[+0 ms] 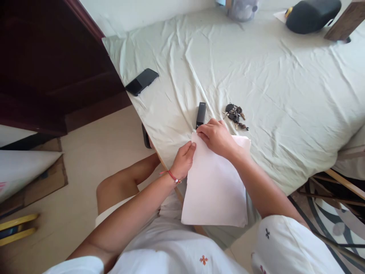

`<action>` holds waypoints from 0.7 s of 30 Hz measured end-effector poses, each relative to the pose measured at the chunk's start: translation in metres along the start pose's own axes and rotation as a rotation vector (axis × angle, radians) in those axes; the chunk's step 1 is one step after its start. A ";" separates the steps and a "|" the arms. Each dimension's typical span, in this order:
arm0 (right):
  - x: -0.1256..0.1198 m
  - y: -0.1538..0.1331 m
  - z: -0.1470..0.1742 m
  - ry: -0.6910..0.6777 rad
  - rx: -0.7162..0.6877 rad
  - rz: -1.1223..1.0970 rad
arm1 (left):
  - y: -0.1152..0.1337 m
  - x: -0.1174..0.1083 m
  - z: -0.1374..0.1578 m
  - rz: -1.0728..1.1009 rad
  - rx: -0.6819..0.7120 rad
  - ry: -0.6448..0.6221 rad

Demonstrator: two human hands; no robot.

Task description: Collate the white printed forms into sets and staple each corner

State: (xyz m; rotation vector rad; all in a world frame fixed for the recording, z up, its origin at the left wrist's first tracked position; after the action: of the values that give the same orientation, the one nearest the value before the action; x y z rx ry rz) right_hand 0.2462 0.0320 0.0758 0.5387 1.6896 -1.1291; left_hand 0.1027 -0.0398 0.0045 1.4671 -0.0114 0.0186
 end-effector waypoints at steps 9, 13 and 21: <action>0.012 0.002 0.009 -0.016 -0.011 0.144 | -0.004 0.000 0.001 -0.069 0.037 0.040; 0.010 0.019 0.004 0.009 0.085 0.047 | -0.001 0.003 -0.003 0.013 -0.010 0.081; 0.020 0.054 -0.023 -0.167 0.261 0.014 | -0.006 0.003 -0.034 0.185 -0.287 0.110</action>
State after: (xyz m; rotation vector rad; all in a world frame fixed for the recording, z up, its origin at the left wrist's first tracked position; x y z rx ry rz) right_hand 0.2690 0.0740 0.0357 0.5996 1.4028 -1.3568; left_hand 0.1058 -0.0062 -0.0053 1.1727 -0.0575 0.2392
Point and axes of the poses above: each hand's wrist, its own z-axis away from the middle knuckle, its own x-axis out of the palm, y = z × x, the point moved 2 cm from there along -z, towards the middle knuckle, and after that the axes turned 8 degrees about x, right-handed, at the moved point
